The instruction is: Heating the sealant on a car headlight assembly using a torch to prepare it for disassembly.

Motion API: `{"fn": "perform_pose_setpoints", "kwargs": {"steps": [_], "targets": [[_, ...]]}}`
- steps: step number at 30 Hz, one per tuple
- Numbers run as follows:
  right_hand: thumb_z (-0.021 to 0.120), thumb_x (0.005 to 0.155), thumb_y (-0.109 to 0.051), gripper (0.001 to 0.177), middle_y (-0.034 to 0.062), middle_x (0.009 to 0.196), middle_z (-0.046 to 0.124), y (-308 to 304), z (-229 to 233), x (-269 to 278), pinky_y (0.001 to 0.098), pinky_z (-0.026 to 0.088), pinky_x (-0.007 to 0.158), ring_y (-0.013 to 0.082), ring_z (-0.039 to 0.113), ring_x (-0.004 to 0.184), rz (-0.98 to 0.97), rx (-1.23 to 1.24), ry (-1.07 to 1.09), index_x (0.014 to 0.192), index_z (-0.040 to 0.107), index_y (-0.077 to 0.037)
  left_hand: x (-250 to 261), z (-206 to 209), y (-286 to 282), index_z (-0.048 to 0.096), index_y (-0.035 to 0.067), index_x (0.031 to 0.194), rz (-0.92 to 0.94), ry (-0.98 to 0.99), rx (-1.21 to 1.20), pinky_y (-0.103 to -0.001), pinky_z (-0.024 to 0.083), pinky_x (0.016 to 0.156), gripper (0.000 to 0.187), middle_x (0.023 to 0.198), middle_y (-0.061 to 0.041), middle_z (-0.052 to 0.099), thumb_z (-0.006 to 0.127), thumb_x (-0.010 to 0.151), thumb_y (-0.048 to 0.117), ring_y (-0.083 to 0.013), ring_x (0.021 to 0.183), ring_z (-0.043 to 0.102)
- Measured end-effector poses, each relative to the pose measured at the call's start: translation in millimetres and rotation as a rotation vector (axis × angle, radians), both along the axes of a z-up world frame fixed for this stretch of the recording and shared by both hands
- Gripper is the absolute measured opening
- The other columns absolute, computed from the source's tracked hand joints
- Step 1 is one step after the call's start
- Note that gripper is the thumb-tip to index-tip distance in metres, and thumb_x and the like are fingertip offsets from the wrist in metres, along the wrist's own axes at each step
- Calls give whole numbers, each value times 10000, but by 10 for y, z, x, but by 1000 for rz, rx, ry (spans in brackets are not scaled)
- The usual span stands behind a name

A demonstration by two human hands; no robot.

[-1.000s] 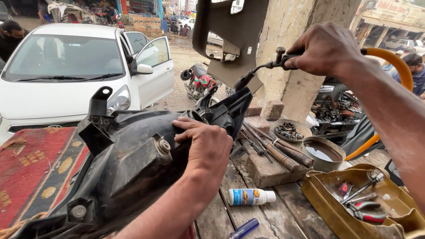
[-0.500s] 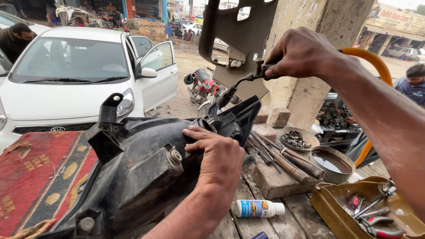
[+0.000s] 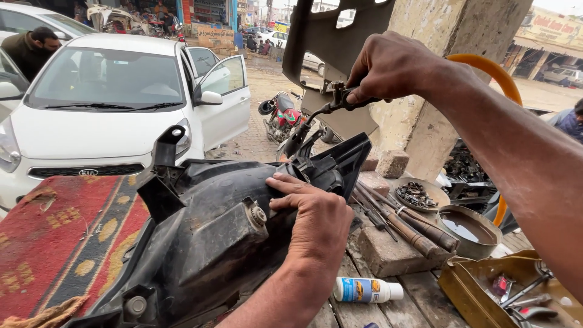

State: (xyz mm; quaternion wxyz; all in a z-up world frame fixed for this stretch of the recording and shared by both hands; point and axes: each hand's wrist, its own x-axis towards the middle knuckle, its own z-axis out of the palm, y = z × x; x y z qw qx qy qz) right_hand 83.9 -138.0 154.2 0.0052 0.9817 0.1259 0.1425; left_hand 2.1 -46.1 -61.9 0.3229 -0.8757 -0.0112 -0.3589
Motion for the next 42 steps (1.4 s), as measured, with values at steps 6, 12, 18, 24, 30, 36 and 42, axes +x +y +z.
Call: {"fn": "perform_pose_setpoints", "kwargs": {"steps": [6,12,18,24,30,36,42], "targets": [[852,840,-266,249,82,684,748,100,-10,3,304,518,600,169,566,490,39,54,13,1064,847,-158,-60,36,28,750,-181,1083,-9,25,56,-550,628,528,482,1069,-508,687,414,818,41,-658,901,703],[860,825,-192,254,112,723,758,146,-16,-29,305,538,552,182,557,473,102,148,14,1063,835,-108,-64,36,15,751,-178,1072,-12,21,55,-550,628,534,471,1068,-512,682,417,815,31,-659,899,701],[885,797,-216,255,90,656,729,235,1,-84,295,521,500,155,576,466,135,164,-39,1039,845,-146,-46,12,-23,744,-173,1094,4,21,46,-549,626,547,482,1087,-503,679,422,817,54,-653,916,698],[850,836,-210,241,53,710,732,333,19,-182,300,470,498,145,581,540,153,163,-17,1074,839,-175,-95,48,16,754,-163,1070,-12,-8,80,-536,630,530,453,1061,-485,688,424,813,11,-633,888,706],[741,958,-280,384,94,999,714,336,43,-59,378,467,635,237,613,786,197,97,13,1315,709,-142,-86,51,9,752,-139,1086,-17,-4,56,-549,619,537,494,1076,-490,673,412,842,122,-642,898,694],[684,961,-234,322,32,1011,688,394,102,7,339,441,647,180,581,829,288,145,107,1276,719,-177,-65,25,-19,738,-119,1103,-7,-36,11,-552,616,555,489,1088,-474,673,400,841,118,-640,912,688],[703,950,-228,372,36,1183,721,544,101,-262,374,462,828,226,636,1023,326,59,-10,1315,709,-162,-28,14,-43,732,-111,1099,-13,-34,-22,-565,615,570,462,1095,-476,661,415,837,97,-646,924,681]]}}
